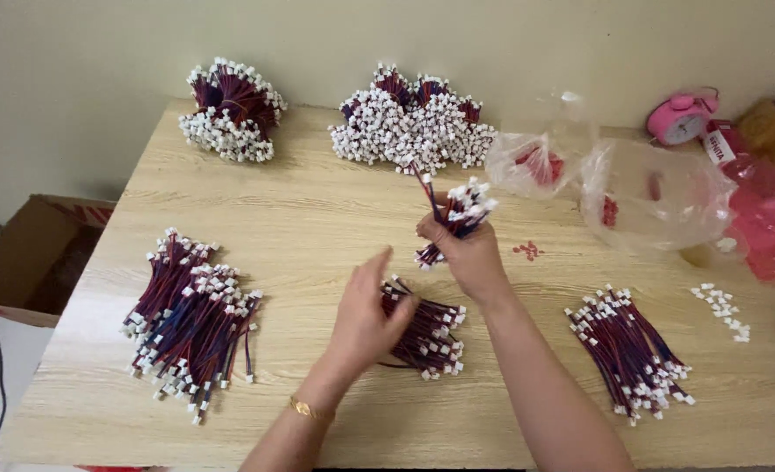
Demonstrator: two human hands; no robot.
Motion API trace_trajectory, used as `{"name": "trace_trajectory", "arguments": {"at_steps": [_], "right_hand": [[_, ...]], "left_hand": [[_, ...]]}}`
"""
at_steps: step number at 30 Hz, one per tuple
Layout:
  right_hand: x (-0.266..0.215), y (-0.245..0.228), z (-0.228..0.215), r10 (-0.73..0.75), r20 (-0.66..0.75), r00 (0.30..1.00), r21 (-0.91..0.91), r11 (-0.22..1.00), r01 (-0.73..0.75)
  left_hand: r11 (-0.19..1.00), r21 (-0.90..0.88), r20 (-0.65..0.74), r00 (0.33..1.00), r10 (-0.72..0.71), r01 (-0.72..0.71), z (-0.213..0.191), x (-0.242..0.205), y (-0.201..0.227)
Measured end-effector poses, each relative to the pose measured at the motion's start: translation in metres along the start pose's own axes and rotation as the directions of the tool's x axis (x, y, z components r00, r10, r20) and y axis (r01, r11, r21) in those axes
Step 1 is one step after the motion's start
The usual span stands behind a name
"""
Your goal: Sorting and bundling small wire harnesses with white connectors on a wooden table
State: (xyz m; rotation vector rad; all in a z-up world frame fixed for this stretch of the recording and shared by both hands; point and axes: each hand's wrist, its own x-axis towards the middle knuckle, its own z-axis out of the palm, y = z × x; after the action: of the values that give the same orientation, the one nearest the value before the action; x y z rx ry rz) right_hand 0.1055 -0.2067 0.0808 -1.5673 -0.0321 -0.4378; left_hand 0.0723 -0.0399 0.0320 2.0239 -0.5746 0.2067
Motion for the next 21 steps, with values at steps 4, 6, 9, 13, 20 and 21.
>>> {"name": "trace_trajectory", "arguments": {"at_steps": [4, 6, 9, 13, 20, 21], "right_hand": [[-0.003, 0.007, 0.01, 0.007, 0.056, 0.998, -0.059, 0.998, -0.004], [-0.007, 0.012, 0.02, 0.041, 0.105, 0.994, -0.076, 0.997, -0.033], [-0.009, 0.022, 0.019, 0.141, 0.165, 0.976, -0.136, 0.984, -0.119], [0.002, 0.063, 0.019, 0.18, 0.159, 0.971, -0.208, 0.967, -0.145], [0.014, 0.08, 0.018, 0.176, 0.076, 0.981, -0.077, 0.982, -0.17], [0.018, 0.098, 0.014, 0.12, 0.06, 0.991, -0.015, 0.993, -0.12]], "left_hand": [[0.68, -0.688, 0.083, 0.958, -0.273, 0.254, -0.018, 0.044, 0.011], [0.418, -0.886, 0.066, 0.946, -0.316, 0.201, -0.001, 0.071, -0.019], [0.456, -0.88, 0.048, 0.981, -0.19, 0.131, -0.004, 0.09, -0.002], [0.695, -0.699, 0.146, 0.986, -0.086, 0.164, -0.016, 0.087, 0.023], [0.779, -0.622, 0.026, 0.992, 0.12, -0.078, -0.021, 0.098, 0.032], [0.791, -0.601, 0.013, 0.988, 0.153, -0.115, -0.022, 0.102, 0.035]]}}
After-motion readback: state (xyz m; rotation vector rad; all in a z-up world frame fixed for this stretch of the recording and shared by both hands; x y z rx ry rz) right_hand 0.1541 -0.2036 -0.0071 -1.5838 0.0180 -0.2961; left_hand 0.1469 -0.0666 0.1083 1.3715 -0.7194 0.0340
